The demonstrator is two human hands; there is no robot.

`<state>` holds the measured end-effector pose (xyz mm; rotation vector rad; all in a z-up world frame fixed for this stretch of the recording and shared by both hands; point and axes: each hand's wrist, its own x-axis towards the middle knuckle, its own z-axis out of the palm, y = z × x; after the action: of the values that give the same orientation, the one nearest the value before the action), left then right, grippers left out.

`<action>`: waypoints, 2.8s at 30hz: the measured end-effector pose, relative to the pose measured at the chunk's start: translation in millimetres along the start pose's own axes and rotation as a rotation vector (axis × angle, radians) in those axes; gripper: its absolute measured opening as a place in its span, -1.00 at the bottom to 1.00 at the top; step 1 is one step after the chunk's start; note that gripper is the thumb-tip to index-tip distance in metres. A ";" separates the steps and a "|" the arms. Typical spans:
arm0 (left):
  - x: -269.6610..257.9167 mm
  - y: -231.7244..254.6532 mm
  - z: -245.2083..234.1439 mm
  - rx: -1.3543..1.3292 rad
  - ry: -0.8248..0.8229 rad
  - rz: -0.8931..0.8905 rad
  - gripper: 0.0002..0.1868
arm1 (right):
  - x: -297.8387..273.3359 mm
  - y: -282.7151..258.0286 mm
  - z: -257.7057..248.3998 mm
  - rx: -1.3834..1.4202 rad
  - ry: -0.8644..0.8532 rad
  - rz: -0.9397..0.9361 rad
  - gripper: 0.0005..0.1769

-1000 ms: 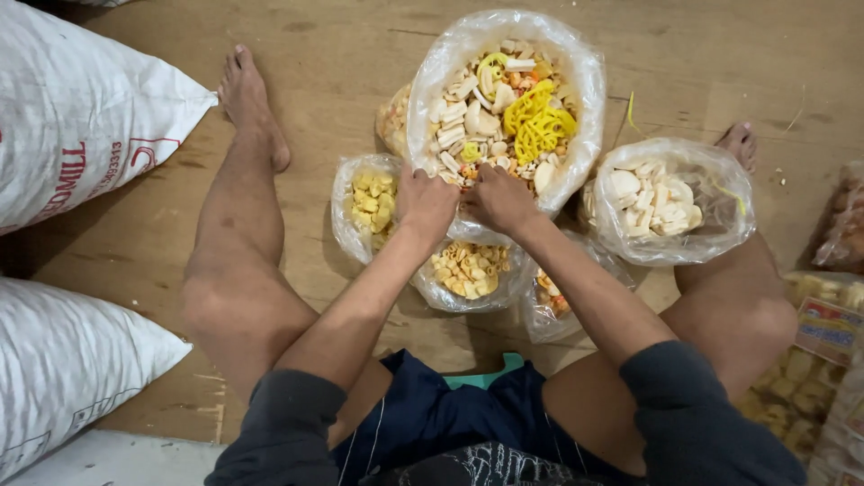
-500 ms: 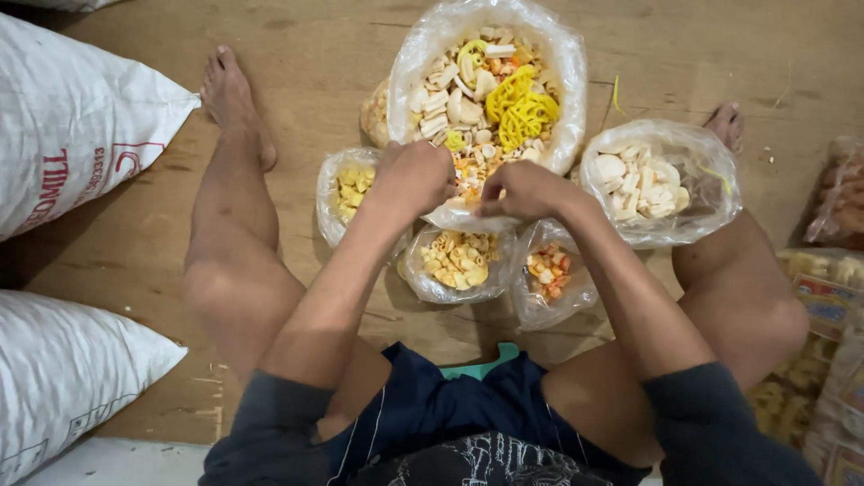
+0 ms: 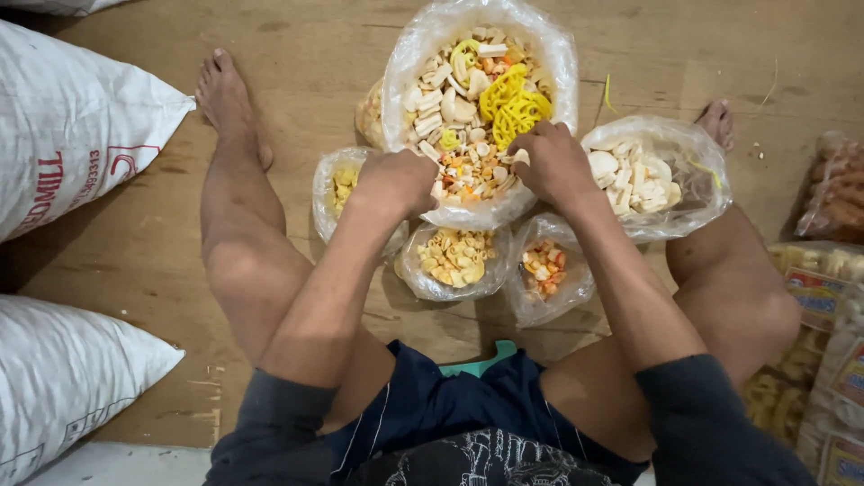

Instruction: The person sits on the floor and sorts mixed snack items from a large central plastic bag into several smaller plastic bags. They use both hands to pick up different types of snacks, including yellow rings, white slices, and orange pieces, and place them into separate bags.

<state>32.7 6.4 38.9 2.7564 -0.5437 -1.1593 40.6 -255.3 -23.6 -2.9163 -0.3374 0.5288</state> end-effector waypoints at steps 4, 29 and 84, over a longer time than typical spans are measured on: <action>-2.2 -2.5 -4.0 0.010 0.002 0.003 -0.65 | 11.3 -10.8 31.0 -0.047 0.068 -0.093 -0.80; 18.1 6.3 7.9 0.007 0.063 -0.016 -0.81 | 8.0 -67.4 50.8 -0.023 0.092 -0.132 -0.83; 3.7 43.2 -36.0 0.060 0.099 0.065 -0.80 | -90.5 31.7 -136.1 0.203 -0.077 0.300 -0.70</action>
<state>48.2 -36.7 71.7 2.8049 -0.6611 -1.0023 13.4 -323.8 125.7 -2.7643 0.1417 0.6750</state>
